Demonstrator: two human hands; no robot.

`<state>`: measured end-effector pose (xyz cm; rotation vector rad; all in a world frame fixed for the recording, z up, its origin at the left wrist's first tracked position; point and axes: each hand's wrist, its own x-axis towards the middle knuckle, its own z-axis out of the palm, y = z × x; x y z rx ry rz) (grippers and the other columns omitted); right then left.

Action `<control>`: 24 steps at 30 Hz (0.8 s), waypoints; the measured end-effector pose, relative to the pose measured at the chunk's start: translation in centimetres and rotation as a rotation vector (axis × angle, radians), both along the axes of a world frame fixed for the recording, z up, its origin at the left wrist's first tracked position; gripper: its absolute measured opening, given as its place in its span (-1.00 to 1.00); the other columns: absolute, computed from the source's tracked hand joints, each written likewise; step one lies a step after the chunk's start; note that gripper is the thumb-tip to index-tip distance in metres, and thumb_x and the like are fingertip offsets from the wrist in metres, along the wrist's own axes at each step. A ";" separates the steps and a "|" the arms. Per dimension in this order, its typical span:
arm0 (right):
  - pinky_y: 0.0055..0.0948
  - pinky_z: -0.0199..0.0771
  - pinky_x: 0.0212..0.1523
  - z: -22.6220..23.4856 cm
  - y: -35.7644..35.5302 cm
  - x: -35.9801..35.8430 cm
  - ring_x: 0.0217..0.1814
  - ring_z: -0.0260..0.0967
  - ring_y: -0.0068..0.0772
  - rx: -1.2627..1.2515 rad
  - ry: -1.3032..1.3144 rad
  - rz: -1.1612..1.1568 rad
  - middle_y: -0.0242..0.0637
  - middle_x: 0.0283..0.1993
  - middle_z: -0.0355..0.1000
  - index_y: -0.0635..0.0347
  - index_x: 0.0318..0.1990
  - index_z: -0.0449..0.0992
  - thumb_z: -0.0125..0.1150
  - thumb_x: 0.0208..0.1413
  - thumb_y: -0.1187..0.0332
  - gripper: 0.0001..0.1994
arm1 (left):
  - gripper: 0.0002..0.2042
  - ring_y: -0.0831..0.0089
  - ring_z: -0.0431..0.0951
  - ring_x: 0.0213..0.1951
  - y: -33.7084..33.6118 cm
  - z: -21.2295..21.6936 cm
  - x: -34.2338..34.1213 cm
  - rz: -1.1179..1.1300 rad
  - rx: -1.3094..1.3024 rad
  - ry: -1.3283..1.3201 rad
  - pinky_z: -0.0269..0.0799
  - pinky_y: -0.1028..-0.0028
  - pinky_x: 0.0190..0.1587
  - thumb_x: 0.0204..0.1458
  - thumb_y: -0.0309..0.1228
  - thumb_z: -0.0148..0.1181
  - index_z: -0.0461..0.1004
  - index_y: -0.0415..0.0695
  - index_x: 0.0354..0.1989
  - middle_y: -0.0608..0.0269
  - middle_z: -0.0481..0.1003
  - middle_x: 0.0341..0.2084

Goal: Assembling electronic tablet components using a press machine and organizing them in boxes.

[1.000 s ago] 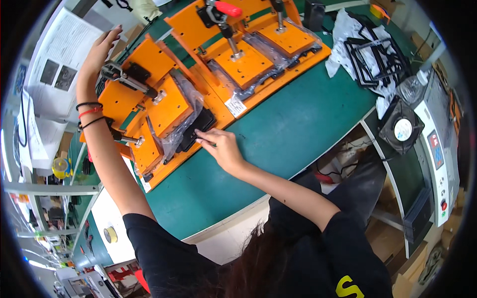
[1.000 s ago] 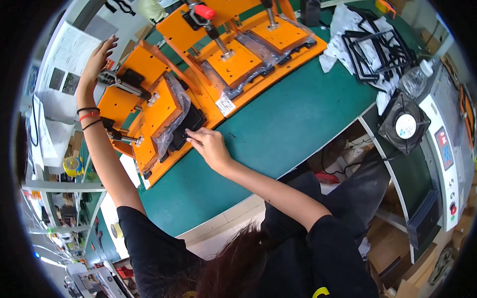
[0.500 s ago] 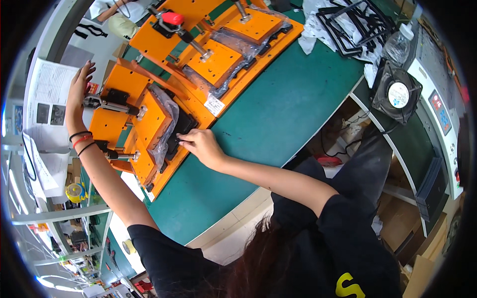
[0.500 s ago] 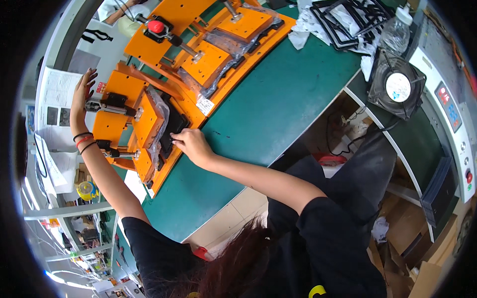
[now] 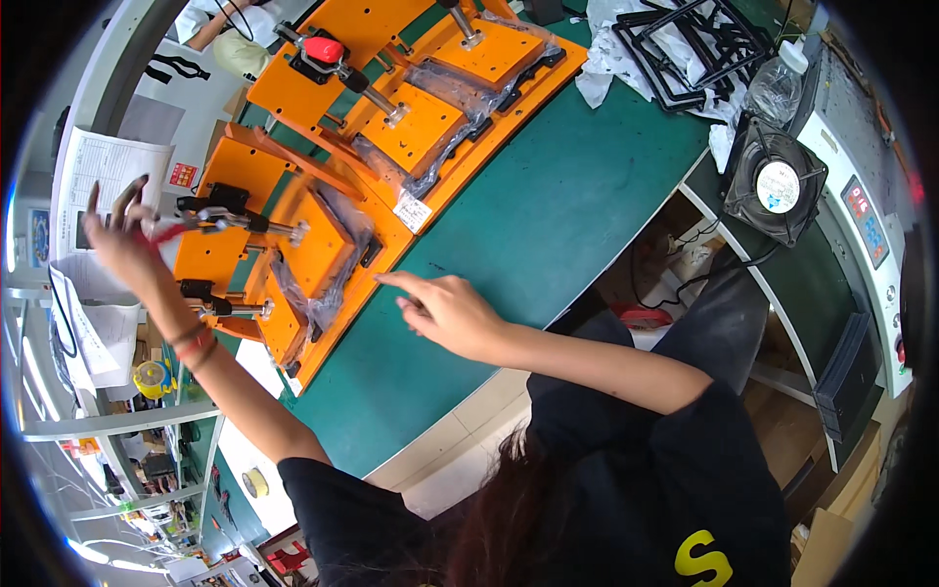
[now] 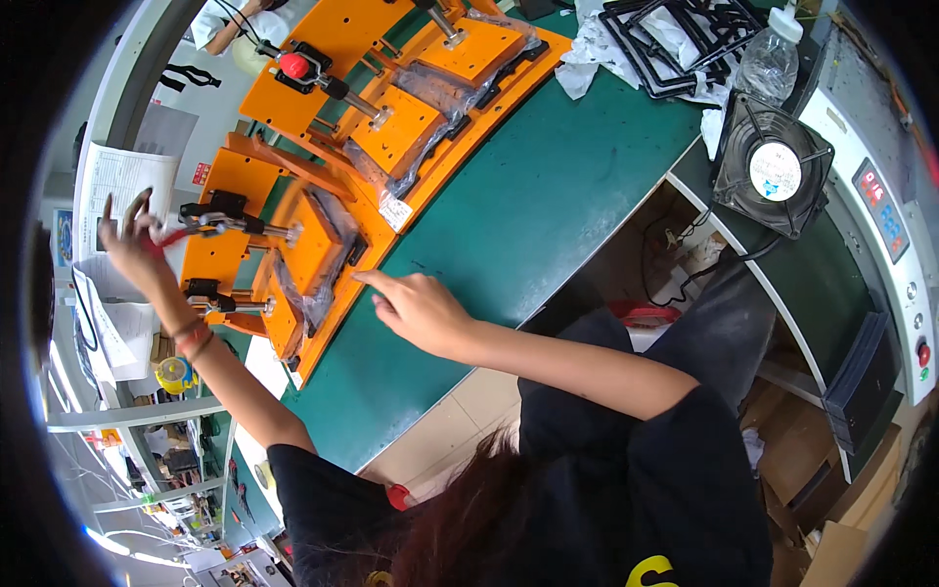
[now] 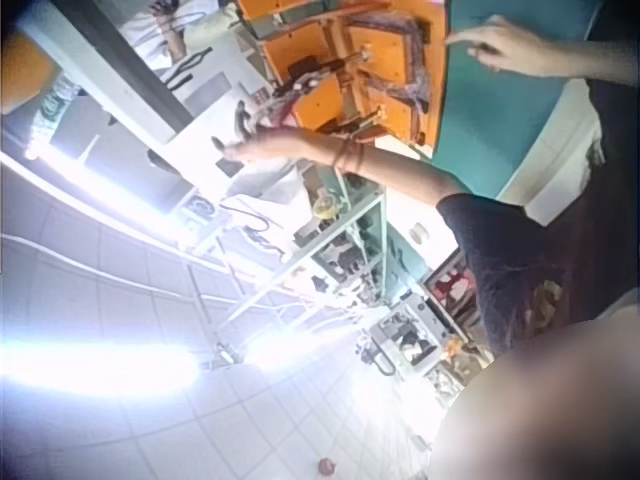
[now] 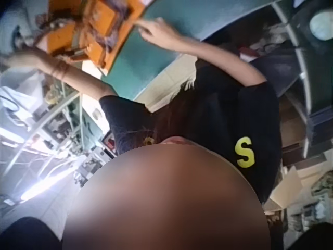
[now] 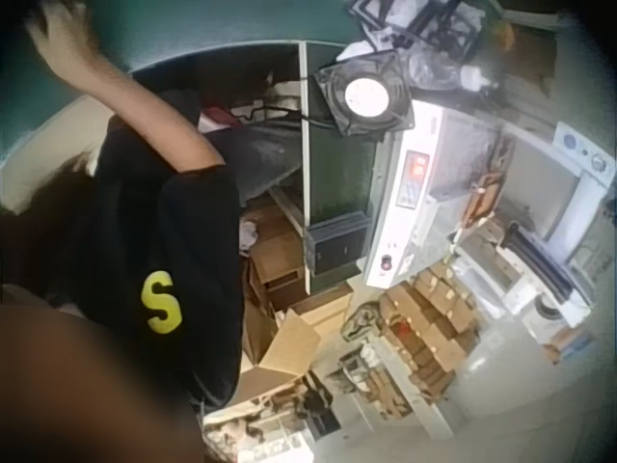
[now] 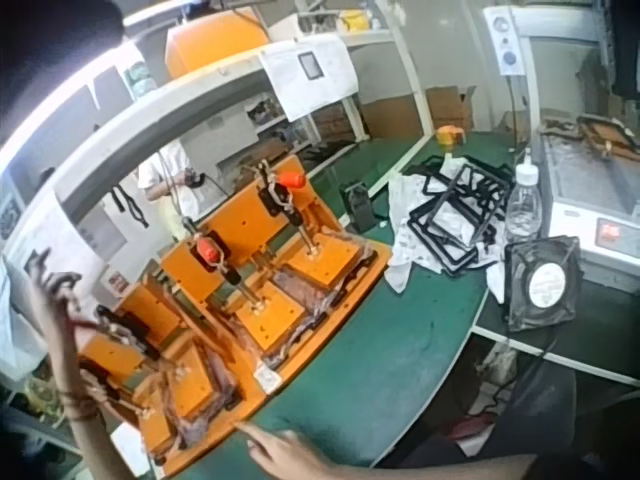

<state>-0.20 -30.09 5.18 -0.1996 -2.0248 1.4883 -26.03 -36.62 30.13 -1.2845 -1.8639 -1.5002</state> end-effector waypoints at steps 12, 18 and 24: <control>-0.41 0.41 -0.41 -0.5 1.6 1.1 -0.45 0.42 -0.41 -0.082 0.013 -0.019 -0.25 -0.52 0.38 0.28 -0.18 0.35 -0.01 0.04 0.54 -0.83 | -0.43 0.40 0.51 -0.32 0.7 -3.3 5.0 -0.261 -0.501 -0.163 0.34 0.46 -0.10 0.25 -0.08 -0.55 0.27 -0.34 0.01 0.03 0.50 -0.37; -0.43 0.44 -0.37 -0.7 1.7 1.3 -0.41 0.47 -0.36 -0.138 -0.018 0.008 -0.20 -0.50 0.41 0.27 -0.18 0.36 -0.02 0.04 0.55 -0.82 | -0.73 0.19 0.54 -0.51 1.0 -7.2 5.0 0.315 -0.553 0.518 0.39 0.40 -0.46 0.17 -0.31 -0.10 0.49 -0.22 -0.22 0.05 0.51 -0.58; -0.42 0.45 -0.36 1.0 3.0 3.7 -0.41 0.48 -0.37 -0.057 0.032 -0.011 -0.19 -0.49 0.43 0.24 -0.16 0.36 -0.01 0.02 0.54 -0.80 | -0.73 0.03 0.51 -0.49 1.8 -7.7 4.6 0.411 -0.498 0.604 0.39 0.29 -0.45 0.14 -0.26 -0.05 0.50 -0.16 -0.22 -0.05 0.48 -0.57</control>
